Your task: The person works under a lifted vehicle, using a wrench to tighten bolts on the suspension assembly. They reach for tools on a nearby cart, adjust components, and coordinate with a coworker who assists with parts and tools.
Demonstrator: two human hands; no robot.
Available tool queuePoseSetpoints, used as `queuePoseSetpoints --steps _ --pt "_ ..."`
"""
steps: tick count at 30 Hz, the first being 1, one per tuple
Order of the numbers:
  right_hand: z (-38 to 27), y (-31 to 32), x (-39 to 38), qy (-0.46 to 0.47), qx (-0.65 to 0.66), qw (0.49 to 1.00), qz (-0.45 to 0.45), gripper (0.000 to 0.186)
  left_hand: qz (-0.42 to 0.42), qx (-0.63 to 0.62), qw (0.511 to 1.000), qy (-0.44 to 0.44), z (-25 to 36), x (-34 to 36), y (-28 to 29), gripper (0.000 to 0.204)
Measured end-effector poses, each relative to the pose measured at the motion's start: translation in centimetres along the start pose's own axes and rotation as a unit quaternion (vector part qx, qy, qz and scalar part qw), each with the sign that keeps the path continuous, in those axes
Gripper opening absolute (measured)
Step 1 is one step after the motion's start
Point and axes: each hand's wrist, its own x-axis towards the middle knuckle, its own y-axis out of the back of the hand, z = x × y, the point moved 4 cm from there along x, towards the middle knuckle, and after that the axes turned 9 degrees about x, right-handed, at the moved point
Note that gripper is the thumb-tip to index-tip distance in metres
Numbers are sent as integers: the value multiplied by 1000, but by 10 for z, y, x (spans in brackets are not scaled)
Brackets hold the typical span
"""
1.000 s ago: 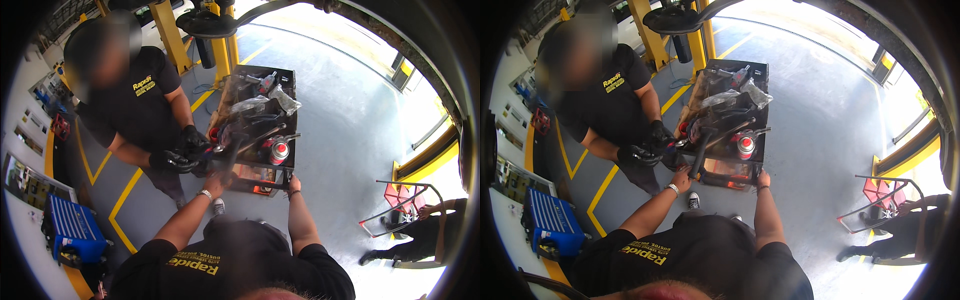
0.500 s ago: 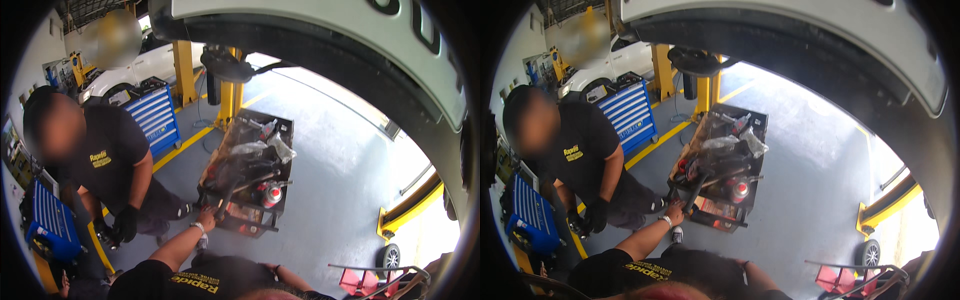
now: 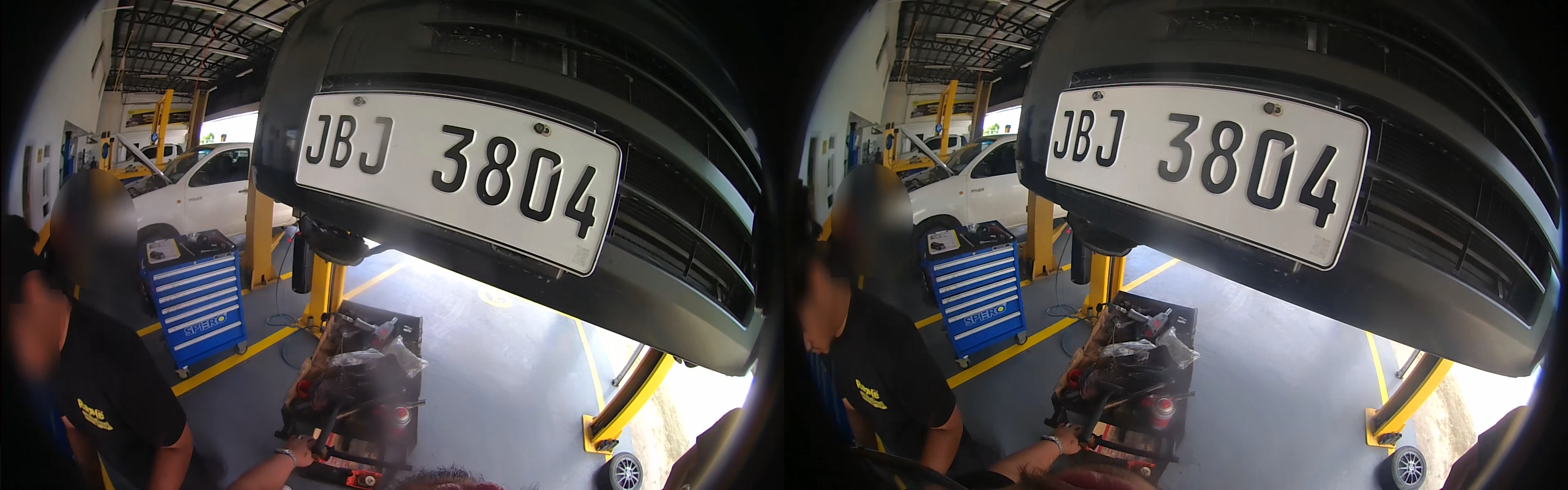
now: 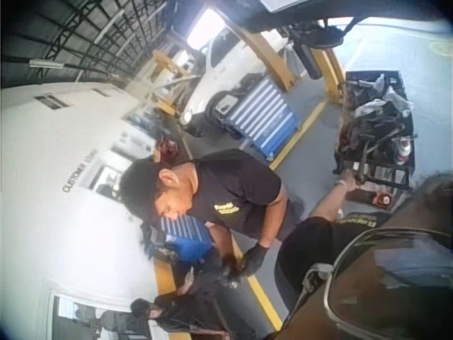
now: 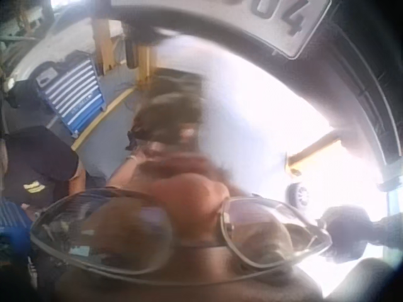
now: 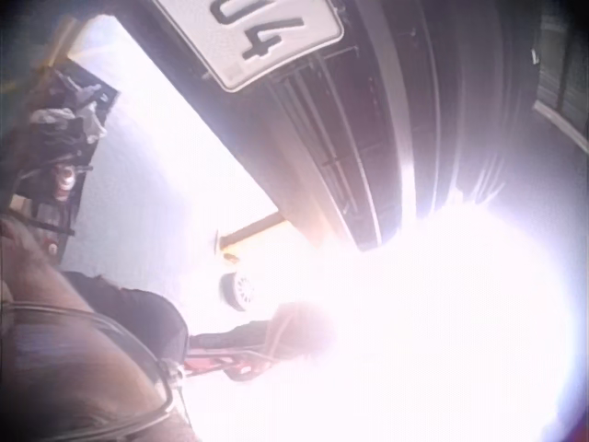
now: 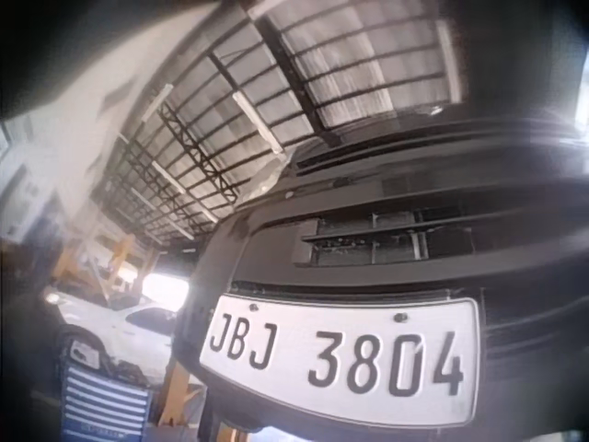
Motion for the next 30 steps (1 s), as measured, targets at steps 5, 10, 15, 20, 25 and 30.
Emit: queuePoseSetpoints --steps 5,10,15,20,25,30 --pt "-11 18 -20 20 -13 1000 20 50 -137 -52 989 -16 -9 20 9 70" --pt "-15 31 -38 28 -21 999 37 50 -118 -47 992 8 0 23 33 69" --pt "-5 27 -43 34 -17 998 41 49 -80 -75 994 29 8 16 45 67" --pt "37 7 -41 4 -25 1000 18 48 -38 -77 994 72 12 13 13 52" --pt "75 -21 -39 -15 -42 999 -16 47 83 -8 994 65 21 -2 2 56" --pt "103 -50 -37 -50 -55 995 -65 47 236 -27 971 37 23 -35 4 60"
